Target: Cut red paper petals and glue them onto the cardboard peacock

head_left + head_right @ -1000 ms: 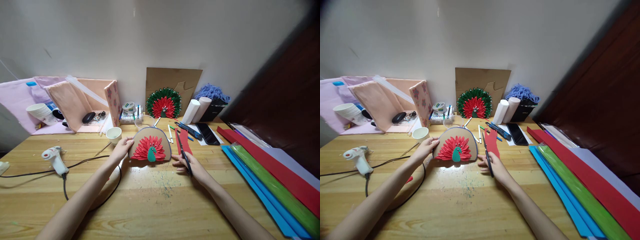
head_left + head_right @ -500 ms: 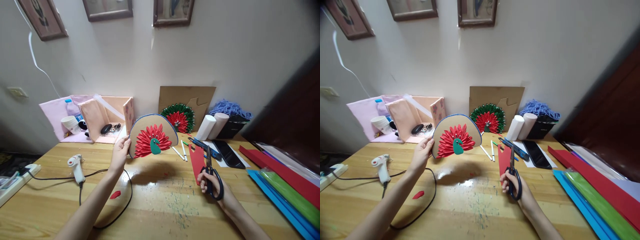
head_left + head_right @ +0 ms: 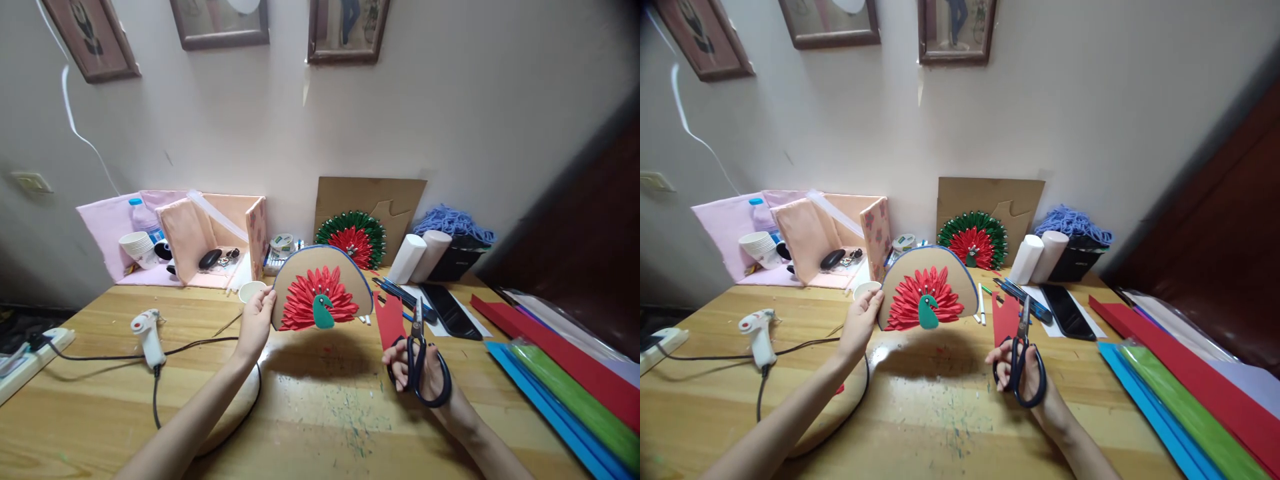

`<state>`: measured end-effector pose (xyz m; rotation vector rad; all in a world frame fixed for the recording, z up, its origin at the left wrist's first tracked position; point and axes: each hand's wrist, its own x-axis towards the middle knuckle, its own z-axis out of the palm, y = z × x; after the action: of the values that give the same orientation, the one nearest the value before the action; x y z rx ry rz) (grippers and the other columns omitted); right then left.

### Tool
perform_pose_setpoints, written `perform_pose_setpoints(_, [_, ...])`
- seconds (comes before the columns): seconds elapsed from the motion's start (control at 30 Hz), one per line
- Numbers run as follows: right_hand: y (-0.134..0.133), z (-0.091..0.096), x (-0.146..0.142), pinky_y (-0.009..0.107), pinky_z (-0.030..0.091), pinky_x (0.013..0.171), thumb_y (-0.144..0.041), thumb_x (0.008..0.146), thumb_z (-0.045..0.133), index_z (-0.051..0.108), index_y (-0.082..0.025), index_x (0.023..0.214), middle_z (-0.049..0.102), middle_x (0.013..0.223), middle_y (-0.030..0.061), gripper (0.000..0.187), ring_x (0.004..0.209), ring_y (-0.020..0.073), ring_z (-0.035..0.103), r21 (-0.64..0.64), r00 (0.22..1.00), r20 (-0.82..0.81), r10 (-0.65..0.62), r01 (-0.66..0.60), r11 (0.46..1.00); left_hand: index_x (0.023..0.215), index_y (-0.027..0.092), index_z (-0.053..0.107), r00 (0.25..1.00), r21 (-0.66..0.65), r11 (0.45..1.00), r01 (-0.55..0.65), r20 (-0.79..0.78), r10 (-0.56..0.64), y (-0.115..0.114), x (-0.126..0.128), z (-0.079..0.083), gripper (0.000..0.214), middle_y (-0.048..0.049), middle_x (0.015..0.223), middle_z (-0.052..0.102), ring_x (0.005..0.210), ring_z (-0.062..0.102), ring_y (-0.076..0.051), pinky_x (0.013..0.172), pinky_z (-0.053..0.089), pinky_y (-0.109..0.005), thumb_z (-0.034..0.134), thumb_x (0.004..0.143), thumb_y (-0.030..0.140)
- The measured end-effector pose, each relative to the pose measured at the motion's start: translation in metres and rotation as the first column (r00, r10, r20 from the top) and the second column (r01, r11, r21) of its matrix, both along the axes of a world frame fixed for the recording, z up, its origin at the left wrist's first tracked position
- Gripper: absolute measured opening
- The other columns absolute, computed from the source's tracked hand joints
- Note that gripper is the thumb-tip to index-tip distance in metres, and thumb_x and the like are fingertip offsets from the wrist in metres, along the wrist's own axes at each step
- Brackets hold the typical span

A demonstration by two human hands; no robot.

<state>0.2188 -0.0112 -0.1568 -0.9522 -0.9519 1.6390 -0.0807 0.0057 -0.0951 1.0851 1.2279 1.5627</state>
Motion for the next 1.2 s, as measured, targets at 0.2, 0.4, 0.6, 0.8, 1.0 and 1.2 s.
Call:
perform_pose_setpoints(0.2, [-0.001, 0.015, 0.008, 0.033, 0.046, 0.049, -0.092, 0.048, 0.040, 0.053, -0.021, 0.079, 0.065, 0.073, 0.0102, 0.079, 0.050, 0.0175, 0.052, 0.007, 0.999, -0.014, 0.035, -0.035, 0.999, 0.091, 0.013, 0.062, 0.979, -0.201, 0.966, 0.164, -0.089, -0.184, 0.002, 0.015, -0.036, 0.048, -0.0095, 0.088, 0.071, 0.082, 0.066, -0.023, 0.075, 0.050, -0.033, 0.062, 0.068, 0.055])
perform_pose_setpoints(0.4, [-0.001, 0.027, 0.020, 0.034, 0.049, 0.053, -0.086, 0.067, 0.018, 0.052, -0.021, 0.086, 0.064, 0.074, 0.0089, 0.076, 0.062, 0.0228, 0.060, 0.014, 0.997, 0.022, -0.075, 0.075, 0.997, 0.084, 0.012, 0.061, 0.962, -0.305, 0.944, 0.126, -0.195, -0.192, 0.011, 0.011, -0.055, 0.040, -0.0110, 0.078, 0.070, 0.081, 0.066, -0.027, 0.080, 0.049, -0.039, 0.061, 0.066, 0.047])
perform_pose_setpoints(0.6, [0.015, 0.032, 0.042, 0.029, 0.043, 0.041, -0.079, 0.069, 0.036, 0.047, -0.022, 0.073, 0.057, 0.055, 0.0021, 0.058, 0.044, 0.0162, 0.052, 0.085, 0.949, 0.138, -0.283, 0.273, 0.958, 0.091, 0.015, 0.060, 0.891, -0.235, 0.967, -0.098, -0.454, -0.020, 0.009, 0.000, -0.046, 0.032, -0.0152, 0.110, 0.061, 0.115, 0.049, -0.032, 0.104, 0.029, -0.046, 0.057, 0.070, 0.039])
perform_pose_setpoints(0.8, [0.027, 0.021, 0.067, 0.019, 0.037, 0.035, -0.064, 0.066, 0.062, 0.052, -0.019, 0.077, 0.055, 0.053, -0.0034, 0.047, 0.039, 0.0076, 0.045, 0.221, 0.840, 0.306, -0.448, 0.395, 0.892, 0.090, 0.021, 0.062, 0.632, -0.137, 0.976, 0.170, -0.745, -0.215, -0.015, 0.065, -0.021, 0.023, -0.0109, 0.098, 0.064, 0.094, 0.058, -0.028, 0.083, 0.042, -0.040, 0.046, 0.081, 0.035])
perform_pose_setpoints(1.0, [0.021, 0.022, 0.067, 0.019, 0.041, 0.039, -0.058, 0.070, 0.063, 0.053, -0.018, 0.080, 0.062, 0.064, 0.0002, 0.043, 0.046, 0.0091, 0.051, 0.237, 0.838, 0.330, -0.434, 0.371, 0.898, 0.090, 0.011, 0.061, 0.380, -0.309, 0.932, 0.189, -0.852, -0.359, 0.008, 0.196, -0.022, 0.027, -0.0222, 0.096, 0.064, 0.093, 0.059, -0.033, 0.076, 0.040, -0.039, 0.042, 0.087, 0.031])
perform_pose_setpoints(1.2, [0.017, 0.025, 0.064, 0.020, 0.043, 0.042, -0.058, 0.073, 0.060, 0.053, -0.018, 0.081, 0.067, 0.074, 0.0046, 0.041, 0.058, 0.0130, 0.060, 0.295, 0.809, 0.377, -0.451, 0.356, 0.887, 0.111, -0.003, 0.050, 0.447, -0.318, 0.943, 0.101, -0.832, -0.329, 0.037, 0.242, -0.036, 0.042, -0.0357, 0.114, 0.051, 0.111, 0.050, -0.040, 0.087, 0.037, -0.043, 0.062, 0.075, 0.015])
